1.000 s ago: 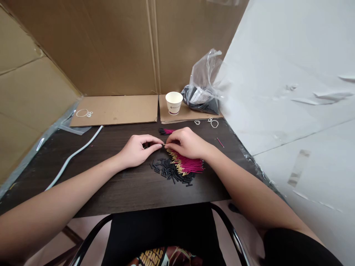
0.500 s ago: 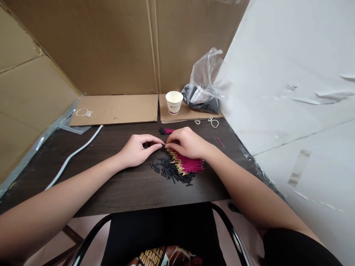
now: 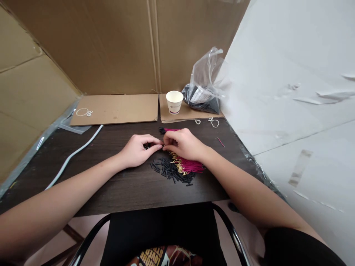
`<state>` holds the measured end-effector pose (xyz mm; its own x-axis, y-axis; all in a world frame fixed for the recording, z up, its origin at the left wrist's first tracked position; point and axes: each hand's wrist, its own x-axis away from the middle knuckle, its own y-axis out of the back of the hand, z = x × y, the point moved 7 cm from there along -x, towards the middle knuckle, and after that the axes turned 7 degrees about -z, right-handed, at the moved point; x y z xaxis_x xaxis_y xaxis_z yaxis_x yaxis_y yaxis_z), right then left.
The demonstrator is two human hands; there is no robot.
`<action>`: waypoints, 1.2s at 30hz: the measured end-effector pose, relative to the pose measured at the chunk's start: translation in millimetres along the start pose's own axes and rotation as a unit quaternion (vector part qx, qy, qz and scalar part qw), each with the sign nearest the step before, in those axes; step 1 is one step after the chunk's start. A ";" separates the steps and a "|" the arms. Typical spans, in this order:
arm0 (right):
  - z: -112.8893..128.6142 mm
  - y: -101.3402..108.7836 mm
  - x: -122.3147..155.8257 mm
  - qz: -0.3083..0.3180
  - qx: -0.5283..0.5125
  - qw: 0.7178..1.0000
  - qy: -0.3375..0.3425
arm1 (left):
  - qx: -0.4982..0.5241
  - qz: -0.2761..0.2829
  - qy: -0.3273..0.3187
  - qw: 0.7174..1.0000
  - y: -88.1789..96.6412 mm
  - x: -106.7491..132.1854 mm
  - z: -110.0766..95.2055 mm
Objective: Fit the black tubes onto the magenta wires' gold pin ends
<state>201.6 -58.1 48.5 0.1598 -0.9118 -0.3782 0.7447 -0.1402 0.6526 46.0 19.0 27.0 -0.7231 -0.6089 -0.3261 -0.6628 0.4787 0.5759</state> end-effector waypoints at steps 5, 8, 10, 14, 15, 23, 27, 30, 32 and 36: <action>-1.0 0.0 -0.1 0.002 -0.004 1.000 -0.002 | 0.003 0.002 -0.012 1.000 -0.5 0.4 -1.5; -0.9 -0.6 0.1 0.001 -0.011 1.000 -0.010 | 0.006 0.003 -0.023 1.000 -1.1 1.0 -3.7; -0.5 -1.0 0.4 0.003 -0.019 1.000 -0.008 | 0.004 0.004 -0.026 1.000 -1.4 1.0 -4.6; -0.6 3.6 1.3 0.016 -0.024 1.000 -0.003 | 0.001 -0.001 -0.014 1.000 -0.5 0.1 -4.3; -1.0 6.5 1.2 0.017 -0.014 1.000 -0.004 | 0.000 -0.003 -0.009 1.000 -0.1 -0.1 -4.0; 1.3 17.1 0.0 0.029 0.044 0.999 0.008 | -0.004 -0.009 0.002 1.000 2.5 -0.3 -3.2; 2.8 16.0 0.5 0.021 0.041 0.999 0.022 | -0.001 -0.003 0.001 1.000 1.0 -0.4 -3.1; 0.6 19.3 -0.4 0.007 0.049 0.998 0.030 | -0.016 -0.011 0.000 1.000 2.2 -0.6 -3.4; -5.6 22.8 -1.5 -0.010 0.063 0.997 0.032 | -0.032 -0.031 -0.001 0.999 5.3 -0.9 -3.5; -27.6 24.5 -3.1 -0.043 0.105 0.993 0.029 | -0.041 -0.025 -0.014 0.999 4.8 -0.4 -4.6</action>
<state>237.3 -48.0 47.5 0.1432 -0.8698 -0.4722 0.6073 -0.2995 0.7359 43.9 18.6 33.4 -0.6957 -0.6127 -0.3750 -0.6802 0.3941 0.6180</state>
